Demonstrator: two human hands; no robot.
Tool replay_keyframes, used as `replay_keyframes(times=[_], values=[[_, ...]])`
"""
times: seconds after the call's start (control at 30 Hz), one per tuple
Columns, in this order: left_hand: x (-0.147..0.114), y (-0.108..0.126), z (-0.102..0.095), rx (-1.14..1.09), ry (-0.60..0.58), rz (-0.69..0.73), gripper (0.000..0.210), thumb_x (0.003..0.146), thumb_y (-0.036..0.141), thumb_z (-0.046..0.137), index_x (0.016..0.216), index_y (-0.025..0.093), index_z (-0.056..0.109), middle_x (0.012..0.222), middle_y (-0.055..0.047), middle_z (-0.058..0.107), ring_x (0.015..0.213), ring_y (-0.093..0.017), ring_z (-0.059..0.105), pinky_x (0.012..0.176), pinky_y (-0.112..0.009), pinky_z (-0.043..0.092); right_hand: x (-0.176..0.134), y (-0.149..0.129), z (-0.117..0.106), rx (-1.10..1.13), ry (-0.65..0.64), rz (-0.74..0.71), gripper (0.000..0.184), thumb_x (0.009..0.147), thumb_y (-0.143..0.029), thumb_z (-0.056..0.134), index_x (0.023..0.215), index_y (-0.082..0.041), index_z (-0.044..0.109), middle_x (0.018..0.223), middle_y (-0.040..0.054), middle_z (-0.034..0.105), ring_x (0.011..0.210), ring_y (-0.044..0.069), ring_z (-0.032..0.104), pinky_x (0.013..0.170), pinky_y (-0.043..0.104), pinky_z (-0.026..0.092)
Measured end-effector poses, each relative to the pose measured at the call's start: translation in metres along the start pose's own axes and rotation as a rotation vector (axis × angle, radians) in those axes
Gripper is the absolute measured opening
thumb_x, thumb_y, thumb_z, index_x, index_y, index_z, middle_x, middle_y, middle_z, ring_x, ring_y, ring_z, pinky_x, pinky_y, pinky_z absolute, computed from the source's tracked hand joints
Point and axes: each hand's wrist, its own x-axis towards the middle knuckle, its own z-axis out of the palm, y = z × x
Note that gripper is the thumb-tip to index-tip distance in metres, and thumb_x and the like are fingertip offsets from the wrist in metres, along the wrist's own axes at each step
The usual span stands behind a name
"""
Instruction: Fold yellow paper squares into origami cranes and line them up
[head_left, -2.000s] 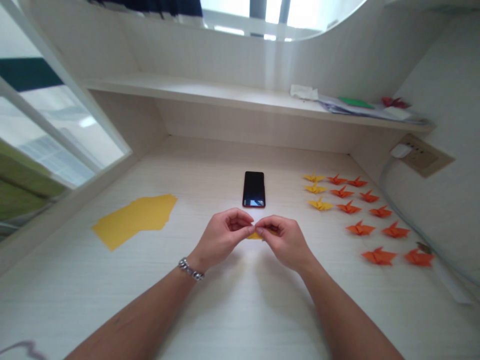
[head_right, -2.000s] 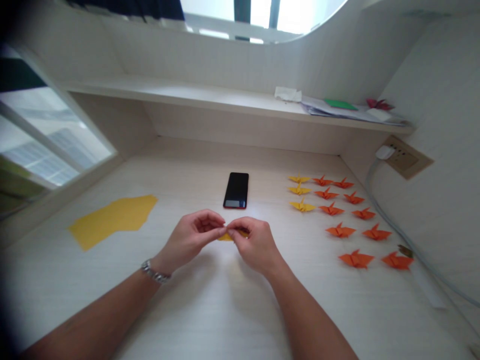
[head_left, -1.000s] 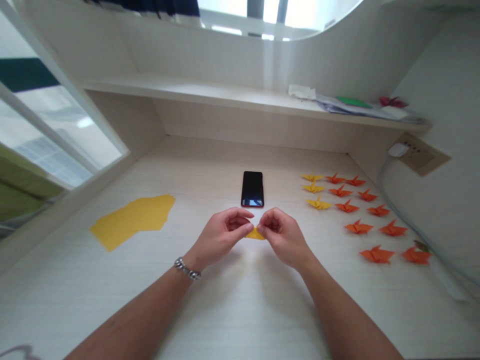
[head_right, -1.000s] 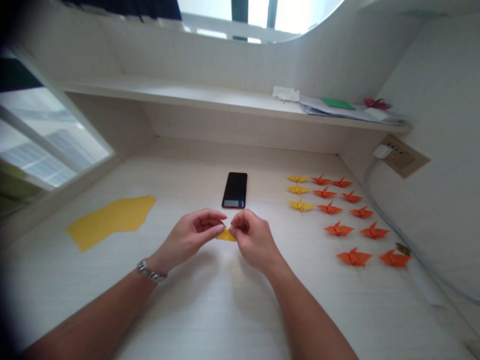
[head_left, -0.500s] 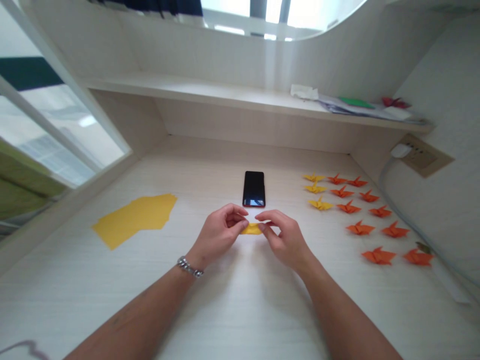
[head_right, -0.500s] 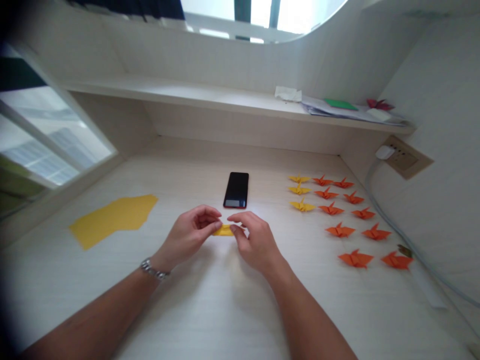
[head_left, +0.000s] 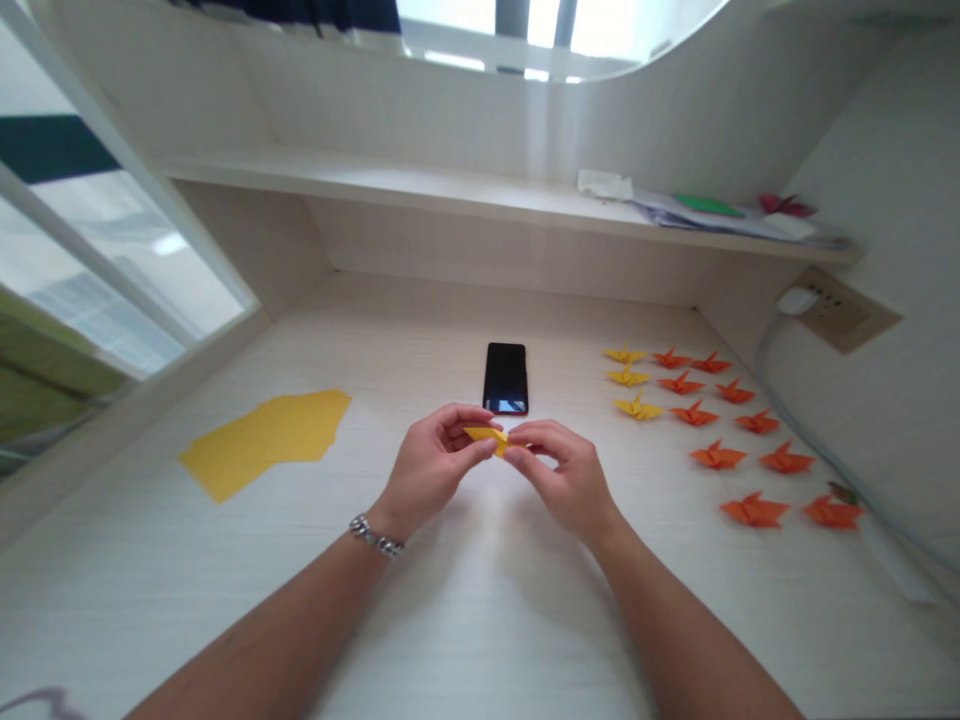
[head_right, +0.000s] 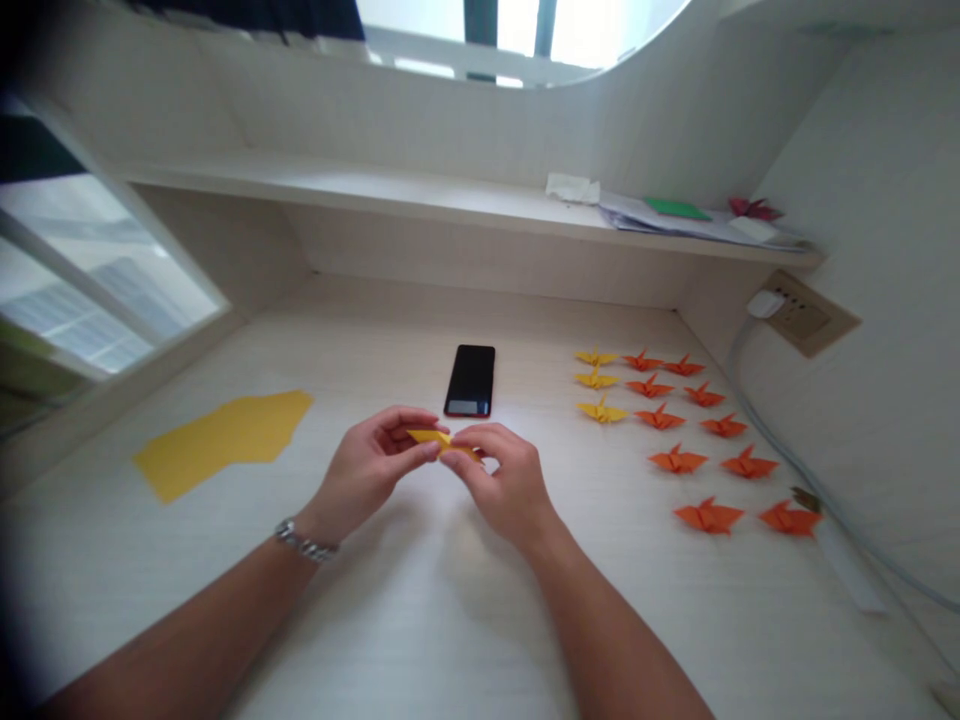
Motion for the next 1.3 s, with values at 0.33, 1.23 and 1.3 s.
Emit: replay_keyframes(times=[0.33,1.23,1.3], values=[[0.000,-0.007,0.005,0.029,0.131,0.049,0.036,0.067,0.025,0.078,0.097,0.015,0.061,0.098,-0.009,0.069,0.088,-0.020,0.067,0.081,-0.034,0.055,0.000,0.008,0.006,0.129,0.189,0.195,0.012,0.080,-0.023,0.063,0.090,-0.021,0.070,0.089,0.0047,0.070,0.080,0.019,0.066,0.071,0.031,0.056],[0.000,-0.012,0.014,-0.126,0.121,-0.143,0.031,0.061,0.025,0.081,0.083,0.013,0.064,0.073,-0.005,0.070,0.066,-0.016,0.064,0.064,-0.028,0.051,-0.003,0.001,0.012,0.084,0.245,0.082,0.013,0.081,-0.021,0.062,0.089,-0.024,0.073,0.091,0.0050,0.070,0.084,0.019,0.065,0.068,0.030,0.056],[0.000,-0.012,0.015,-0.123,0.128,-0.141,0.031,0.061,0.026,0.081,0.084,0.013,0.064,0.073,-0.005,0.070,0.065,-0.016,0.064,0.064,-0.029,0.051,-0.003,0.001,0.013,0.077,0.245,0.080,0.014,0.081,-0.021,0.062,0.090,-0.024,0.073,0.091,0.0050,0.070,0.084,0.020,0.065,0.068,0.030,0.056]])
